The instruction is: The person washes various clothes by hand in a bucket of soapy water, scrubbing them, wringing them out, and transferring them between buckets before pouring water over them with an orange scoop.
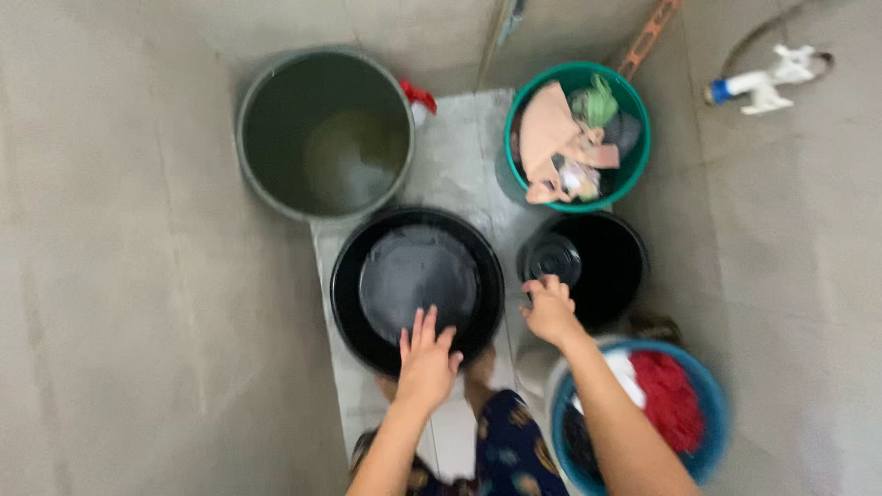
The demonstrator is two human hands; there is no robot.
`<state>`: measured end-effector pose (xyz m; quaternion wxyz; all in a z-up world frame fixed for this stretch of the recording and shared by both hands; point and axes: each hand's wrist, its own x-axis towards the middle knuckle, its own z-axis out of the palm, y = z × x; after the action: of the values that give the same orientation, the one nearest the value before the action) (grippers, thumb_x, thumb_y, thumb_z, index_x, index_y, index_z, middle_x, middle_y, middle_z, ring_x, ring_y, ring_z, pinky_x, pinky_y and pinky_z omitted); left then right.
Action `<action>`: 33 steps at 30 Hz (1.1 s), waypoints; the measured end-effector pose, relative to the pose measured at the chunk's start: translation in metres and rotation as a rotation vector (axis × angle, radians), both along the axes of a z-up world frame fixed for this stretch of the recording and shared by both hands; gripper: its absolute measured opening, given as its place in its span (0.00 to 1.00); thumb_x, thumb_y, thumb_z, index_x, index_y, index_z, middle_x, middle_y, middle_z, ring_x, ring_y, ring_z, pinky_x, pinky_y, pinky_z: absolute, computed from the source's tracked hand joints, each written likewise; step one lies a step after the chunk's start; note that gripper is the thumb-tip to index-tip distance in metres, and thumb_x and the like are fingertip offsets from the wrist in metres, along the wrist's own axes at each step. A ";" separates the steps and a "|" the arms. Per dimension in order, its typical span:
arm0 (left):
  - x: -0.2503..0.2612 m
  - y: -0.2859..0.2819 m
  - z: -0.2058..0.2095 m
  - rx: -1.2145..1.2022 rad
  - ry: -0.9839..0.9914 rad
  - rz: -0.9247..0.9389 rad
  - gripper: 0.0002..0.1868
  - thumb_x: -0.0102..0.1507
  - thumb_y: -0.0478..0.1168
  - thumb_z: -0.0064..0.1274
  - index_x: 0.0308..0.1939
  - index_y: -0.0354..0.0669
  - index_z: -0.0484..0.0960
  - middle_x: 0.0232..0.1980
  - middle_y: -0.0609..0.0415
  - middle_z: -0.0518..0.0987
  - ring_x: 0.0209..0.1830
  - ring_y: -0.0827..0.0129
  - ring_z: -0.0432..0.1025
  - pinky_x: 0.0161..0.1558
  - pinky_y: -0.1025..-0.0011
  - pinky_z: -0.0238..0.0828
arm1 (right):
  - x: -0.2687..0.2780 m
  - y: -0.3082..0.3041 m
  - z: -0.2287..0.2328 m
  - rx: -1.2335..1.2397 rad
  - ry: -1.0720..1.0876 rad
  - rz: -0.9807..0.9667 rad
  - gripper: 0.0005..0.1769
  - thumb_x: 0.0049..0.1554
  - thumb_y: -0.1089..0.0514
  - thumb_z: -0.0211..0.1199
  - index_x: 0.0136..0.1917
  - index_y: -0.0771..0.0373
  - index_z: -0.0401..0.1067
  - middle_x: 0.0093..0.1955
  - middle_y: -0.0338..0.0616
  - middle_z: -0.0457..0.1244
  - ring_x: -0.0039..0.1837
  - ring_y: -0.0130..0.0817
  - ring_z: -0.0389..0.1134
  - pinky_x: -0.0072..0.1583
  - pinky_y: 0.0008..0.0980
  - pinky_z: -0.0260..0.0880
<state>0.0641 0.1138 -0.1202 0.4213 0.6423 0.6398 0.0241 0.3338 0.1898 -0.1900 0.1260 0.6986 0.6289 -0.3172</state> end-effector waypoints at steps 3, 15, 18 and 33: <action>-0.028 0.004 -0.103 0.010 0.024 0.007 0.28 0.60 0.47 0.59 0.65 0.50 0.75 0.81 0.44 0.49 0.82 0.49 0.39 0.74 0.43 0.39 | 0.017 0.049 -0.099 0.217 0.077 -0.015 0.30 0.49 0.52 0.72 0.64 0.57 0.69 0.69 0.57 0.53 0.69 0.62 0.56 0.69 0.54 0.61; -0.180 0.004 -0.541 -0.551 0.426 0.701 0.57 0.58 0.65 0.59 0.80 0.73 0.36 0.84 0.47 0.29 0.81 0.37 0.37 0.69 0.33 0.49 | 0.079 0.301 -0.293 0.891 -0.277 -0.043 0.55 0.51 0.45 0.76 0.80 0.66 0.51 0.74 0.90 0.40 0.70 0.86 0.47 0.66 0.66 0.52; -0.174 0.012 -0.576 -0.631 0.548 0.830 0.63 0.59 0.62 0.60 0.83 0.78 0.27 0.81 0.38 0.38 0.76 0.32 0.49 0.66 0.34 0.55 | 0.102 0.321 -0.298 0.825 -0.267 -0.028 0.52 0.53 0.51 0.73 0.82 0.68 0.51 0.66 0.81 0.59 0.68 0.76 0.61 0.70 0.61 0.59; -0.146 0.051 -0.568 0.299 -0.043 0.602 0.45 0.52 0.48 0.67 0.72 0.58 0.68 0.79 0.46 0.58 0.75 0.49 0.59 0.69 0.55 0.61 | 0.210 0.320 -0.200 1.310 0.767 -0.332 0.13 0.57 0.66 0.60 0.55 0.67 0.78 0.50 0.41 0.73 0.51 0.28 0.74 0.54 0.29 0.78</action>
<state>-0.0822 0.1645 -0.6884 0.3100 0.4785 0.7812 0.2545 0.5441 0.5097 -0.3904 -0.5881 0.5571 0.5749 -0.1152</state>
